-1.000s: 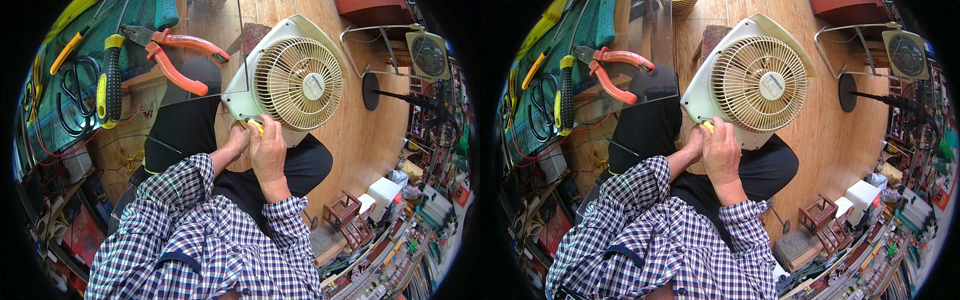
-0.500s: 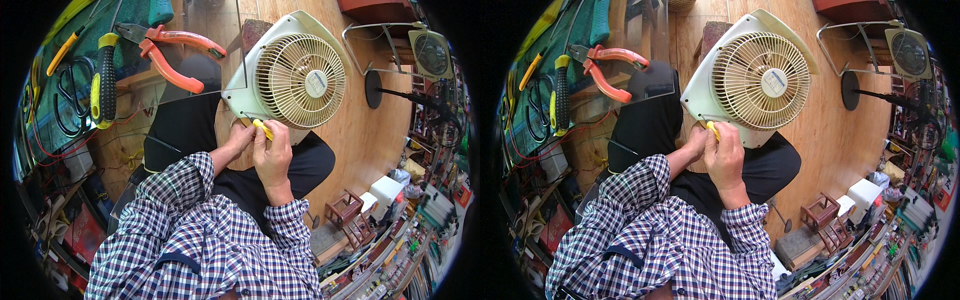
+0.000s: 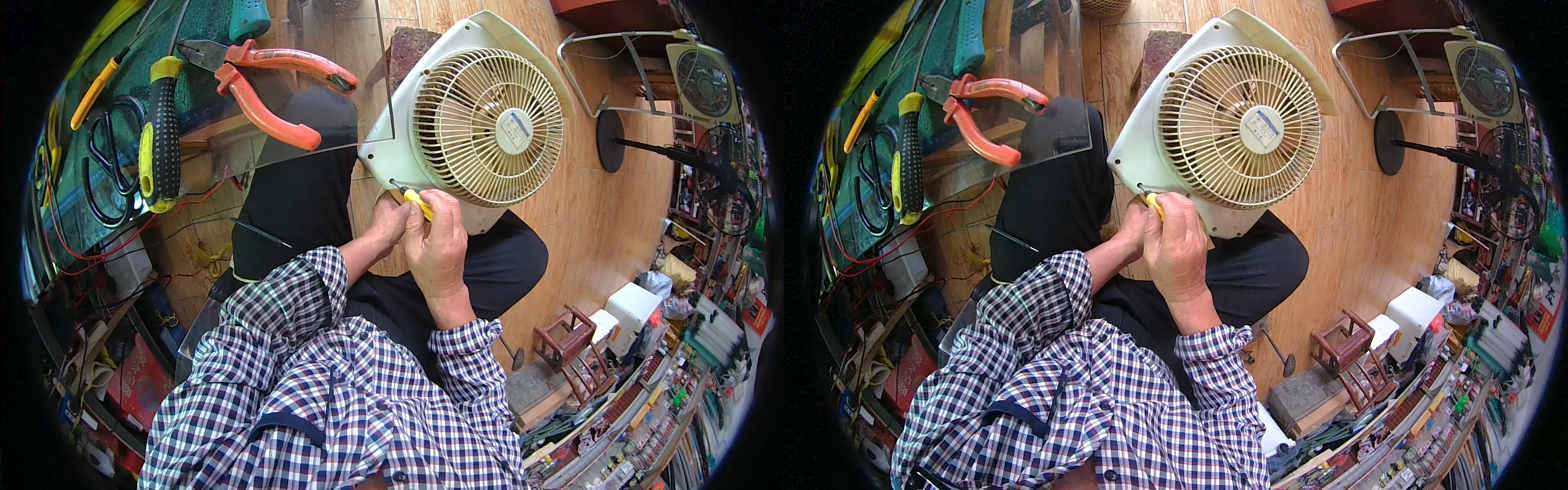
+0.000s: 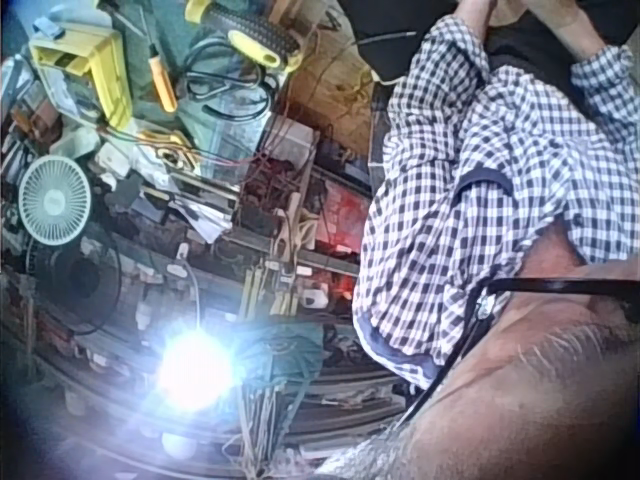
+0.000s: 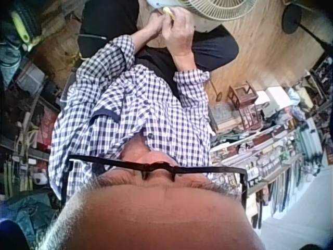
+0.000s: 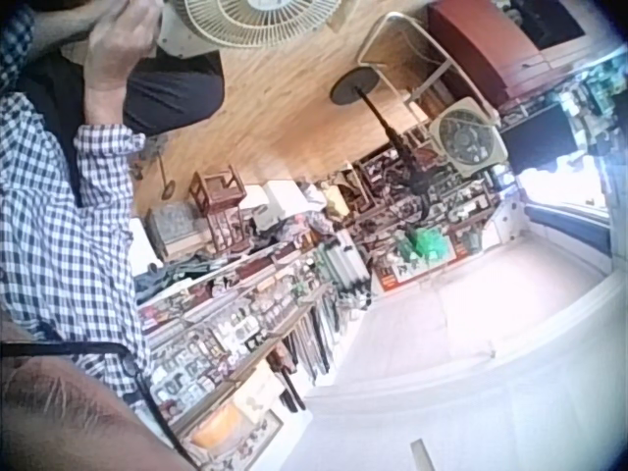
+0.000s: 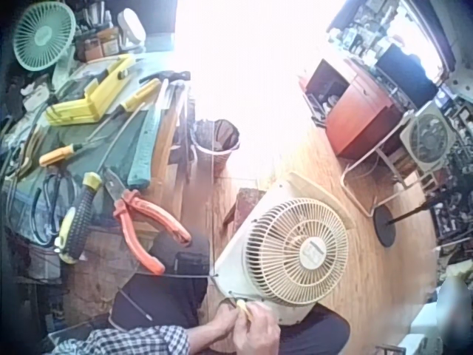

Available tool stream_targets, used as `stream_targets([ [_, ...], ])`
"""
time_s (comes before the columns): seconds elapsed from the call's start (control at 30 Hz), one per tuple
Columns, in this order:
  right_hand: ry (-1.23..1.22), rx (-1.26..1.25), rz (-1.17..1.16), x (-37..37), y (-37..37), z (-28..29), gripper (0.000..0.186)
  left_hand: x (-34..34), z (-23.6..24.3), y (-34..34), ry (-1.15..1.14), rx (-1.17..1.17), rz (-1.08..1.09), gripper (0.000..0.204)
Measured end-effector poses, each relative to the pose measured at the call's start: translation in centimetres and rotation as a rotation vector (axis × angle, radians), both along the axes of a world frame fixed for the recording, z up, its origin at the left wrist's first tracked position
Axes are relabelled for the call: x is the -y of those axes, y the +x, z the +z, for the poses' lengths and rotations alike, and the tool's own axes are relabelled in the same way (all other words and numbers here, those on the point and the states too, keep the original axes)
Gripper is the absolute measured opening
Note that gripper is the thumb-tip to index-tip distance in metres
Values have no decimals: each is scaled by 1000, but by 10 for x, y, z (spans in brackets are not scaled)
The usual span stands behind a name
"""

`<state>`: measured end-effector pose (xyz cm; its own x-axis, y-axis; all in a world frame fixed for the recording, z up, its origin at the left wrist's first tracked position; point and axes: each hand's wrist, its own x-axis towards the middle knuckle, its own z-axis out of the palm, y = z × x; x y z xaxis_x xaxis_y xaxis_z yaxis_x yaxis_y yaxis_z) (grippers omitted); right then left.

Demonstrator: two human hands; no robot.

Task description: The person uses a multimeter to test the electrical connections of a small portable fan. They then use a screwdriver to remove screws from the fan's casing while seated on the floor.

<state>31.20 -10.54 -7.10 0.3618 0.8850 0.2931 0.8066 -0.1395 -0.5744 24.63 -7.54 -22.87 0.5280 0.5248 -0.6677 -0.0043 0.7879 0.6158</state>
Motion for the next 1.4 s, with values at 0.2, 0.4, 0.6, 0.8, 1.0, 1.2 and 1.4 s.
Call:
stream_targets([
  [0.2,-17,24,35,-6,-1,3,30,-8,22,0,-53,21,-5,28],
  [0.4,-32,76,20,-10,-2,6,30,-3,-1,-1,-64,28,9,27],
  [0.6,-278,119,-67,-8,-8,20,26,4,-31,-3,-179,46,-1,26],
  [0.8,-165,46,17,-10,-6,20,25,-5,4,-4,-152,95,84,22],
  [1.0,-156,24,35,-10,-3,18,28,-6,-12,-2,-111,24,39,20],
  [1.2,-200,22,-9,-12,-7,23,27,-13,16,-8,134,-42,-133,25],
  [1.4,-298,54,27,-16,17,40,23,-17,53,-8,-114,80,-238,38],
])
